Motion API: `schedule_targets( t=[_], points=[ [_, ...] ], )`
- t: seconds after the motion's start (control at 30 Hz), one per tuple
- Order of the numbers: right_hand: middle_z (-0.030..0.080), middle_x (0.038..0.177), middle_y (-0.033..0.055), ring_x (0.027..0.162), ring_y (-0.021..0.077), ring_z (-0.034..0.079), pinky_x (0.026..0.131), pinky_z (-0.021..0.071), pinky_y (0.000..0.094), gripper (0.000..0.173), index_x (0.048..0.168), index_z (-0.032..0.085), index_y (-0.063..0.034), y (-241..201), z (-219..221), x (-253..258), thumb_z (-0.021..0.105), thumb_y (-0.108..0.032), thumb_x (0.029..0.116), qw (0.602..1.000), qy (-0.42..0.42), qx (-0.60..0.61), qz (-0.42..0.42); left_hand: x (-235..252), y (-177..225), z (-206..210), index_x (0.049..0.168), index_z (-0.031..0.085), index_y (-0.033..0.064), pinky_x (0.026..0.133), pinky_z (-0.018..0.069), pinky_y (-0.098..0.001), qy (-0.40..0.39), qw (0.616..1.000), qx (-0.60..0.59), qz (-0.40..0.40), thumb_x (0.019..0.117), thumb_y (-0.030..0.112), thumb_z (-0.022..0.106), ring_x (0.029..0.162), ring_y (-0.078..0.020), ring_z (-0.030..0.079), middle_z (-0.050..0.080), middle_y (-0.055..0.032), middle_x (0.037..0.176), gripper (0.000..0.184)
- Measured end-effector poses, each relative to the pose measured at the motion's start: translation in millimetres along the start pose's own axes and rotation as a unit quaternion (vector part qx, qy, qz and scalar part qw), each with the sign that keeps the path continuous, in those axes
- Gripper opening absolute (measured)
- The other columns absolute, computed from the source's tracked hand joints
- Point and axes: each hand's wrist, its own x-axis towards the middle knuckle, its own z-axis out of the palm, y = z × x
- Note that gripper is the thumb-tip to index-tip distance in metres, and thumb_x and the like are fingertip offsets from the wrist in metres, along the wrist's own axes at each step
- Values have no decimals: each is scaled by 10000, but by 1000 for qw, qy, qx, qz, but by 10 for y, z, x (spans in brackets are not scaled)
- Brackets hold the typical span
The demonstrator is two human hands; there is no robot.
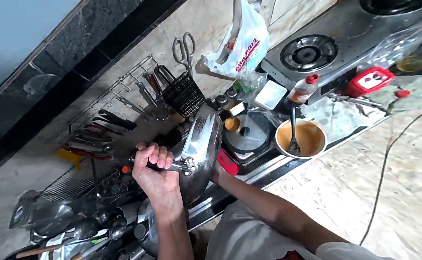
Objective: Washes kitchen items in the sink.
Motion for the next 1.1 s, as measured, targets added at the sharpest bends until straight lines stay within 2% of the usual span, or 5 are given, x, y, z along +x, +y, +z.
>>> schedule_targets(
  t=[0.17, 0.47, 0.73, 0.9, 1.1],
  points=[
    [682, 954, 70, 880, 193, 670, 755, 575, 421, 487, 1132, 593, -145, 145, 134, -173, 259, -496, 1087, 996, -58, 36, 61, 44, -1, -16, 828, 537, 122, 376, 397, -181, 2, 1000, 26, 0, 976, 89, 365, 377, -51, 443, 422, 45, 501, 229],
    [690, 1250, 60, 1133, 221, 664, 912, 574, 494, 586, 1416, 542, -226, -901, 532, -171, 336, -636, 1052, 942, 25, -83, -325, -95, 54, -99, 869, 566, 87, 371, 422, -201, -67, 997, -24, -26, 952, 84, 394, 377, -71, 479, 442, 19, 497, 191],
    [585, 1414, 171, 1288, 232, 591, 1038, 535, 439, 430, 1152, 659, -6, -1022, 840, -890, 504, -397, 1058, 591, 13, -399, -701, 19, -162, -122, 844, 577, 109, 385, 435, -205, -81, 996, 1, -43, 912, 48, 447, 383, -72, 486, 457, 20, 498, 160],
    [717, 1274, 142, 1314, 350, 607, 1099, 521, 525, 198, 897, 699, -83, -543, 837, -1019, 709, -277, 936, 388, -129, -467, -784, 98, -400, -186, 833, 547, 119, 389, 423, -196, -47, 995, 63, -62, 915, 25, 444, 379, -62, 448, 427, 35, 507, 161],
    [673, 1291, 153, 1190, 219, 660, 971, 581, 409, 182, 984, 670, 0, -1156, 800, -817, 611, -172, 970, 582, -72, -443, -678, 32, -192, -314, 861, 568, 109, 402, 444, -207, -81, 991, 37, -101, 865, 14, 476, 398, -75, 492, 455, 22, 510, 132]
  ],
)
